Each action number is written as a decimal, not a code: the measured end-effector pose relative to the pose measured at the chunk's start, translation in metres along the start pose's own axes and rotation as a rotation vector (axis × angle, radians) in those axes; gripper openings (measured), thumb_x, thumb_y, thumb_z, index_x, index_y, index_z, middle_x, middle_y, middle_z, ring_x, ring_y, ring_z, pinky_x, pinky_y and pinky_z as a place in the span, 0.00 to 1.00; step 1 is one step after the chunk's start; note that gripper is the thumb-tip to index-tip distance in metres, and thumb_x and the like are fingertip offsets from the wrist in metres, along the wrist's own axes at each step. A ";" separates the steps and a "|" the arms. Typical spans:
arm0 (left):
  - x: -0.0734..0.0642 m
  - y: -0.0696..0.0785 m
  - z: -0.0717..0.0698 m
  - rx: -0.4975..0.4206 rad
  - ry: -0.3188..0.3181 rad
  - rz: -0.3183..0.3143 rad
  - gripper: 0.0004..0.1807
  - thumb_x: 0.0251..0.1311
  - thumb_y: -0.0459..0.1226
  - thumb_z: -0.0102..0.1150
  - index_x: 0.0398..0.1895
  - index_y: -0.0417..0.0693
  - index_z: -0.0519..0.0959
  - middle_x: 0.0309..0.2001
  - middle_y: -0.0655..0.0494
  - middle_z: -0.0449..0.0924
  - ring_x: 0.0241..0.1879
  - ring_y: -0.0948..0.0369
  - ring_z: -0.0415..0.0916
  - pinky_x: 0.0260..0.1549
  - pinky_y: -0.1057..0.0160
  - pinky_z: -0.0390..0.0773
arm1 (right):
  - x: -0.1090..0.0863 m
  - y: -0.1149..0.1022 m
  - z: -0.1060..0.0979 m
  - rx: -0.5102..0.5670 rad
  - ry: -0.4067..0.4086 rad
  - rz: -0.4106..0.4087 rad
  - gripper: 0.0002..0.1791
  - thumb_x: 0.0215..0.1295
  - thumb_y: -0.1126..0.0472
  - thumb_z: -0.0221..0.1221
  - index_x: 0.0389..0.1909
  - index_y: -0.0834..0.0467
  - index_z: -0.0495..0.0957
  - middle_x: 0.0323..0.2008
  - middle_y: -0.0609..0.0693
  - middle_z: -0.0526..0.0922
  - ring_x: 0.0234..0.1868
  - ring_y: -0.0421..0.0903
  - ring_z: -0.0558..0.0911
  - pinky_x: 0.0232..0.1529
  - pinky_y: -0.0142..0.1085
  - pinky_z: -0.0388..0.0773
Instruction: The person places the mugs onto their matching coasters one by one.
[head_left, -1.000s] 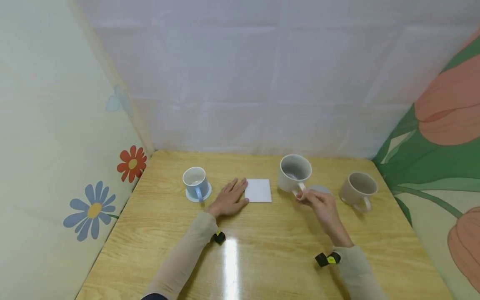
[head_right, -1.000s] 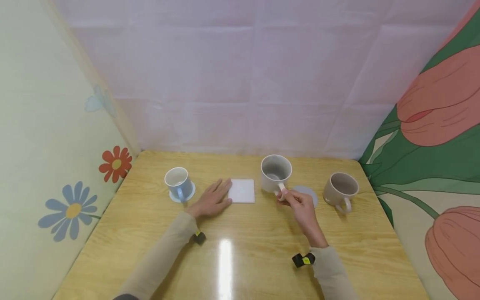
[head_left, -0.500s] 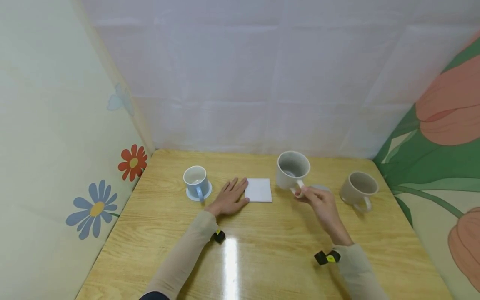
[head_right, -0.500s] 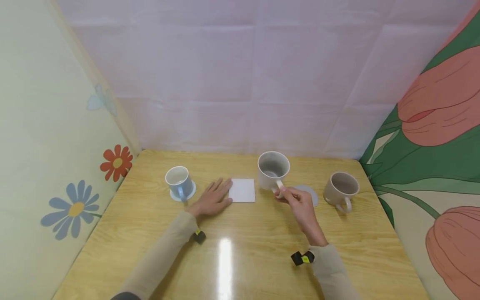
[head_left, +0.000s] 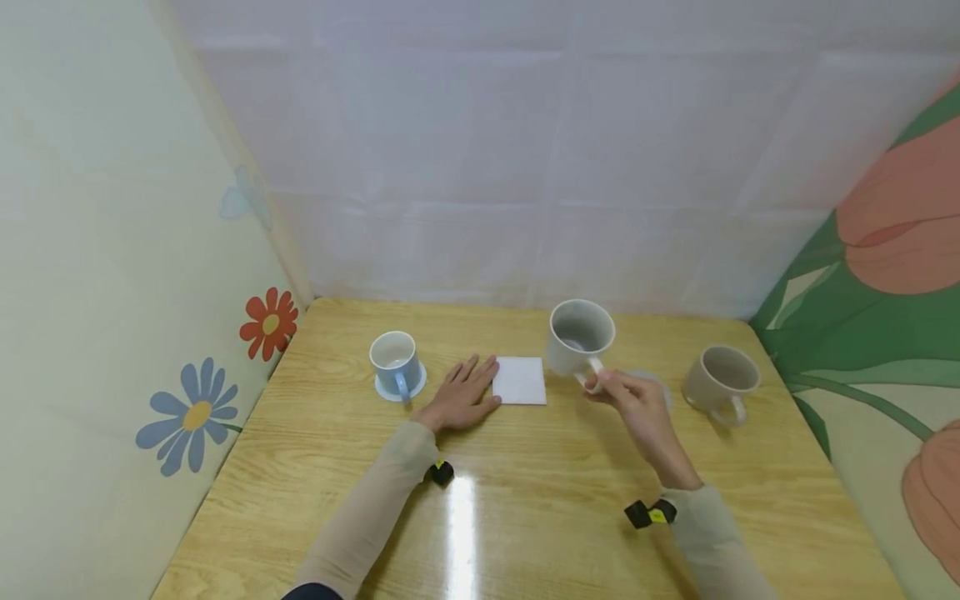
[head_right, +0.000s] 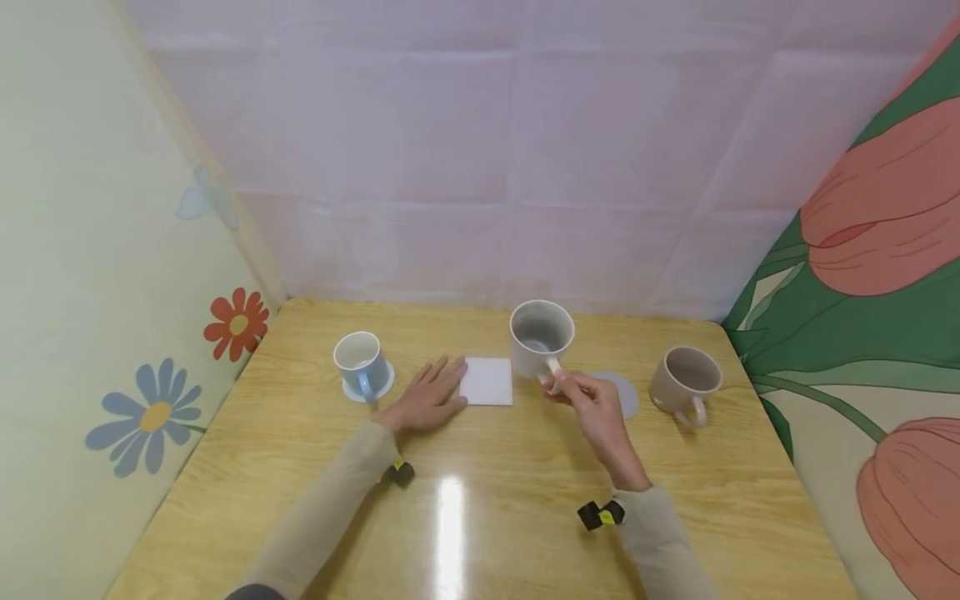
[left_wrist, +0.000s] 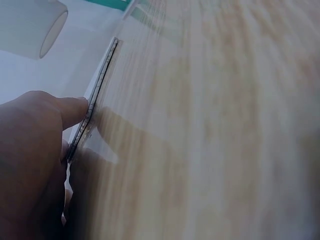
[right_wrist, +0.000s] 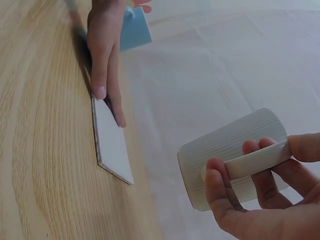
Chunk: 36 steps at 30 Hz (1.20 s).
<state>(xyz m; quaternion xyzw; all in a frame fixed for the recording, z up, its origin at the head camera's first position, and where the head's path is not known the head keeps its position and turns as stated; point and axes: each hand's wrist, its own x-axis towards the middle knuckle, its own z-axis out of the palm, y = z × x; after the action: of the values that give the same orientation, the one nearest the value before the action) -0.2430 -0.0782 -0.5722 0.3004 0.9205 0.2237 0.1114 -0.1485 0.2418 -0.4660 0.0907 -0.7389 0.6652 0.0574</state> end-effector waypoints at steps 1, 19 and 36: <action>0.000 0.000 0.000 0.001 -0.001 -0.001 0.42 0.82 0.61 0.35 0.89 0.55 0.42 0.88 0.62 0.35 0.88 0.51 0.28 0.85 0.48 0.27 | 0.000 0.000 0.001 -0.001 0.000 0.002 0.21 0.83 0.63 0.55 0.42 0.82 0.82 0.41 0.48 0.92 0.45 0.45 0.92 0.52 0.33 0.89; 0.002 -0.005 0.002 0.000 0.009 0.014 0.42 0.82 0.59 0.38 0.89 0.53 0.45 0.89 0.58 0.38 0.88 0.49 0.30 0.85 0.45 0.29 | 0.002 -0.005 0.008 0.029 -0.025 -0.010 0.20 0.83 0.65 0.54 0.42 0.83 0.80 0.39 0.44 0.91 0.44 0.41 0.92 0.51 0.33 0.89; 0.001 -0.003 -0.001 -0.003 -0.005 0.013 0.42 0.82 0.59 0.37 0.89 0.51 0.44 0.89 0.57 0.38 0.88 0.48 0.30 0.85 0.43 0.31 | 0.005 -0.009 0.008 -0.083 -0.036 0.018 0.21 0.85 0.60 0.54 0.45 0.76 0.84 0.45 0.60 0.91 0.44 0.49 0.92 0.54 0.31 0.87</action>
<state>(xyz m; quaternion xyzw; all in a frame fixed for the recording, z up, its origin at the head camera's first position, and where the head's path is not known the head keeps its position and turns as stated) -0.2453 -0.0800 -0.5731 0.3068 0.9179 0.2250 0.1126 -0.1514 0.2326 -0.4569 0.0932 -0.7676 0.6328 0.0418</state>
